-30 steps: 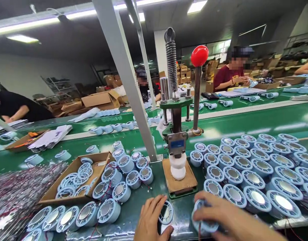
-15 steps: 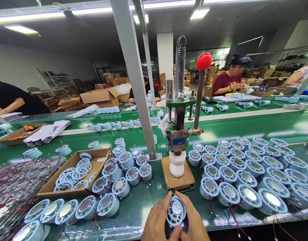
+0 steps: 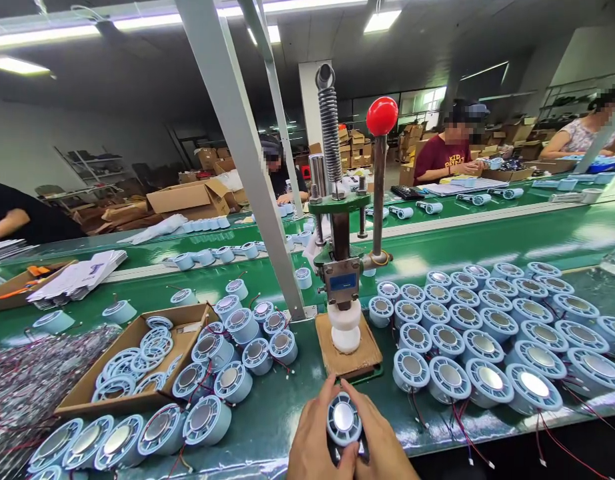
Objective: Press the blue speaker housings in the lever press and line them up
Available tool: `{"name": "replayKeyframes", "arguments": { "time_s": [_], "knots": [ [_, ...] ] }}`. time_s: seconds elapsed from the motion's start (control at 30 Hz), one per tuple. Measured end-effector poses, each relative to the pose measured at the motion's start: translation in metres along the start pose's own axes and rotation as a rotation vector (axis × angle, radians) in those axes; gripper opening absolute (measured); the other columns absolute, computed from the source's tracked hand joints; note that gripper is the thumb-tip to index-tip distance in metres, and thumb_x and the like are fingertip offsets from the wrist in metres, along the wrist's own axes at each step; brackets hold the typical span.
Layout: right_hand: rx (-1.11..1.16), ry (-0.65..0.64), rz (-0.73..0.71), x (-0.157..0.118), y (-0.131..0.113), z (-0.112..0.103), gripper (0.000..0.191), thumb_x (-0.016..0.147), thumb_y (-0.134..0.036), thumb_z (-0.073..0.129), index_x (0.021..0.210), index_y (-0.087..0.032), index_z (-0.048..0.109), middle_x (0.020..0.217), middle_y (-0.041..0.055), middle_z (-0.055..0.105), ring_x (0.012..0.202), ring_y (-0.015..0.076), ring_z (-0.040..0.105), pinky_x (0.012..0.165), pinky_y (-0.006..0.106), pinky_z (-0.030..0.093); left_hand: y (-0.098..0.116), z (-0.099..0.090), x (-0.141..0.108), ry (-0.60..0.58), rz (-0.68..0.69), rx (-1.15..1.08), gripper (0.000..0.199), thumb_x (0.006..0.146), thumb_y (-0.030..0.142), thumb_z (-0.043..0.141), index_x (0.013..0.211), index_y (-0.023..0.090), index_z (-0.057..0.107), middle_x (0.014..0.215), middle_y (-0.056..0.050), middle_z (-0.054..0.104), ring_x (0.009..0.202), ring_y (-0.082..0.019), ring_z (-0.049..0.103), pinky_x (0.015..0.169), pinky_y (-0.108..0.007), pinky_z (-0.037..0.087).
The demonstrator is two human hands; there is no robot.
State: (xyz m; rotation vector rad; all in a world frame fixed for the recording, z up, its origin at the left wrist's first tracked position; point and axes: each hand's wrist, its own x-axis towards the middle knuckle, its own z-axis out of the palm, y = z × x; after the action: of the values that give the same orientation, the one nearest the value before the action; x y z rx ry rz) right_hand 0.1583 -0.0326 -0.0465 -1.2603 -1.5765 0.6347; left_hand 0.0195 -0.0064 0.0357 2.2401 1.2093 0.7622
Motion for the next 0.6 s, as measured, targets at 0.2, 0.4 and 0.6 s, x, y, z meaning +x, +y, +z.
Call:
{"name": "replayKeyframes", "arguments": {
  "time_s": [0.2, 0.4, 0.6],
  "knots": [
    [-0.256, -0.427, 0.138, 0.017, -0.04, -0.054, 0.092, 0.067, -0.004, 0.052, 0.154, -0.013, 0.025, 0.155, 0.0161, 0.031, 0.143, 0.031, 0.033, 0.116, 0.048, 0.035, -0.013, 0.043, -0.015, 0.153, -0.111, -0.189, 0.055, 0.087, 0.03, 0.045, 0.139, 0.012, 0.043, 0.141, -0.015, 0.053, 0.129, -0.027, 0.052, 0.107, -0.04, 0.045],
    [-0.524, 0.084, -0.362, 0.119, -0.174, -0.197, 0.063, 0.086, -0.017, 0.058, 0.147, -0.018, 0.04, 0.148, 0.0101, 0.043, 0.139, 0.0256, 0.039, 0.116, 0.045, 0.037, 0.004, -0.002, 0.023, 0.11, -0.282, -0.256, 0.06, 0.071, 0.039, 0.059, 0.126, 0.017, 0.056, 0.115, -0.01, 0.07, 0.103, -0.031, 0.066, 0.095, -0.044, 0.049],
    [-0.329, 0.554, -0.474, 0.279, -0.245, -0.267, 0.035, 0.097, -0.018, 0.047, 0.13, -0.007, 0.05, 0.1, 0.0034, 0.062, 0.094, 0.0118, 0.064, 0.094, 0.034, 0.05, 0.031, -0.038, 0.104, 0.147, -0.194, -0.334, 0.057, 0.069, 0.037, 0.066, 0.121, 0.015, 0.058, 0.116, -0.012, 0.068, 0.106, -0.031, 0.061, 0.099, -0.047, 0.044]
  ]
}}
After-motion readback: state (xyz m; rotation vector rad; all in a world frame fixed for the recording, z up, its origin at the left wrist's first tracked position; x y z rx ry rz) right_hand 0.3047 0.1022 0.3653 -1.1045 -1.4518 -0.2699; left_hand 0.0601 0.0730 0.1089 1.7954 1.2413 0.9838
